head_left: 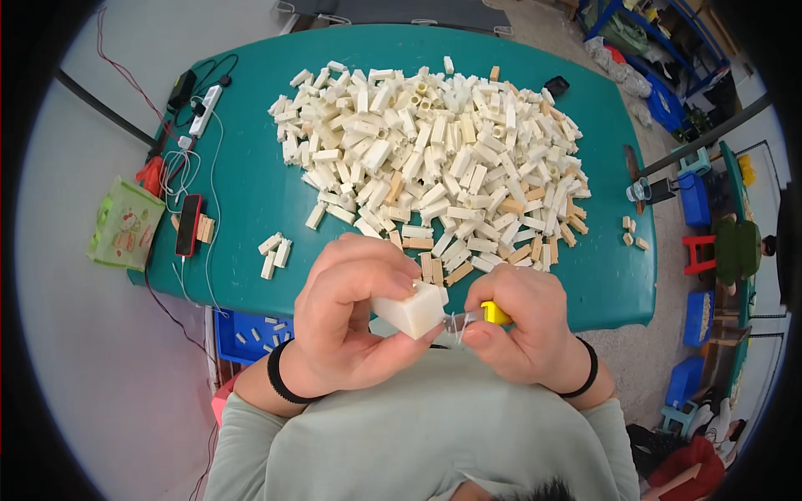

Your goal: Using a utility knife to scrape excess plastic flashing from small white molded plastic components.

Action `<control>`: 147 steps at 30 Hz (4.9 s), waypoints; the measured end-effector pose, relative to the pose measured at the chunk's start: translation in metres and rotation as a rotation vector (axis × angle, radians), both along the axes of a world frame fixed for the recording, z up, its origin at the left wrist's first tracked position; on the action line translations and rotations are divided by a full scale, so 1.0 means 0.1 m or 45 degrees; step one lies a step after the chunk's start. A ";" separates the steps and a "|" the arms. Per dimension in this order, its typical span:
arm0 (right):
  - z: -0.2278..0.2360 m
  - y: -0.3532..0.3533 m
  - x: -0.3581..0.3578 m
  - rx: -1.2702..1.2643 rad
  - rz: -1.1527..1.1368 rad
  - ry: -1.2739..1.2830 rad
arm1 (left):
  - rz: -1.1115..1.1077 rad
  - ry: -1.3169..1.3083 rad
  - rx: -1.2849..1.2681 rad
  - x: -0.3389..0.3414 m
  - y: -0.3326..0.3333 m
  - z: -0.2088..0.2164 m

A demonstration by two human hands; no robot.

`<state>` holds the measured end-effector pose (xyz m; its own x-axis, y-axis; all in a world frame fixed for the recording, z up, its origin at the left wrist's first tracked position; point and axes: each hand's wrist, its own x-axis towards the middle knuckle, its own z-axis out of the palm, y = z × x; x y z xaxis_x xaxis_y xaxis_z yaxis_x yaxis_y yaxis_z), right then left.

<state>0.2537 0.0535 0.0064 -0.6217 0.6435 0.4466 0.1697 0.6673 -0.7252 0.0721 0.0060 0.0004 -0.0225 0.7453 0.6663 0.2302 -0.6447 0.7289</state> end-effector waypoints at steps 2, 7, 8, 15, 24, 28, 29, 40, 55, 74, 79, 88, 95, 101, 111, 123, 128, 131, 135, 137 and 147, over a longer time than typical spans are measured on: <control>0.00 0.00 0.01 0.009 0.002 -0.012 | 0.010 0.000 0.002 0.01 0.00 0.00; -0.03 0.01 0.01 0.060 0.011 0.013 | 0.032 0.020 -0.009 0.03 -0.02 0.01; -0.03 0.01 0.01 0.071 0.013 0.016 | 0.034 0.011 -0.009 0.03 -0.03 0.01; -0.04 0.04 0.00 0.116 0.019 0.051 | 0.032 0.025 -0.032 0.02 -0.05 0.04; -0.12 0.17 -0.04 0.188 0.035 0.076 | -0.003 0.057 -0.121 -0.01 -0.02 0.05; -0.16 0.24 -0.05 0.221 0.040 0.094 | -0.037 0.035 -0.166 -0.04 0.02 0.03; -0.17 0.26 -0.04 0.238 0.027 0.072 | -0.050 0.065 -0.178 -0.04 0.04 0.03; -0.26 0.43 -0.06 -0.417 -0.027 0.051 | -0.350 -0.221 -0.469 -0.05 0.10 -0.14; -0.25 0.36 -0.24 0.073 0.095 -0.102 | -0.115 -0.182 -0.407 -0.27 0.08 -0.17; -0.09 0.16 -0.48 0.050 -0.037 -0.264 | -0.310 -0.440 -0.393 -0.52 0.00 -0.28; -0.07 0.11 -0.59 0.126 -0.026 -0.320 | -0.243 -0.314 -0.384 -0.63 -0.03 -0.29; -0.15 0.15 -0.70 -0.112 -0.187 -0.293 | -0.303 -0.266 -0.329 -0.69 -0.09 -0.27; -0.14 0.02 -0.84 -0.849 0.077 0.119 | -0.078 -0.107 -0.223 -0.66 -0.03 -0.31; -0.15 0.03 -0.83 -0.858 0.103 0.207 | -0.051 0.008 -0.228 -0.63 -0.05 -0.28; -0.27 0.12 -0.79 -1.107 0.114 0.158 | -0.183 -0.700 -0.513 -0.56 -0.12 -0.46; -0.28 0.25 -0.81 -0.674 0.285 -0.070 | 0.042 -0.479 -0.492 -0.71 -0.21 -0.41; -0.23 0.29 -0.80 -0.355 0.273 -0.161 | -0.059 -0.467 -0.443 -0.72 -0.18 -0.35; -0.25 0.33 -0.80 -0.193 0.258 -0.173 | -0.090 -0.374 -0.414 -0.73 -0.13 -0.35; -0.27 0.40 -0.79 -0.066 0.259 -0.165 | -0.111 -0.333 -0.496 -0.75 -0.10 -0.32; -0.28 0.43 -0.78 -0.036 0.255 -0.175 | -0.131 -0.277 -0.513 -0.76 -0.08 -0.32; -0.42 0.55 -0.75 -0.185 0.034 -0.237 | -0.343 -0.171 -0.478 -0.70 -0.07 -0.30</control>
<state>0.1792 0.1084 -0.0358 -0.7022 0.6751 0.2262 0.2936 0.5640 -0.7718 0.0023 -0.0010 -0.0299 0.1371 0.9248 0.3548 -0.0213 -0.3553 0.9345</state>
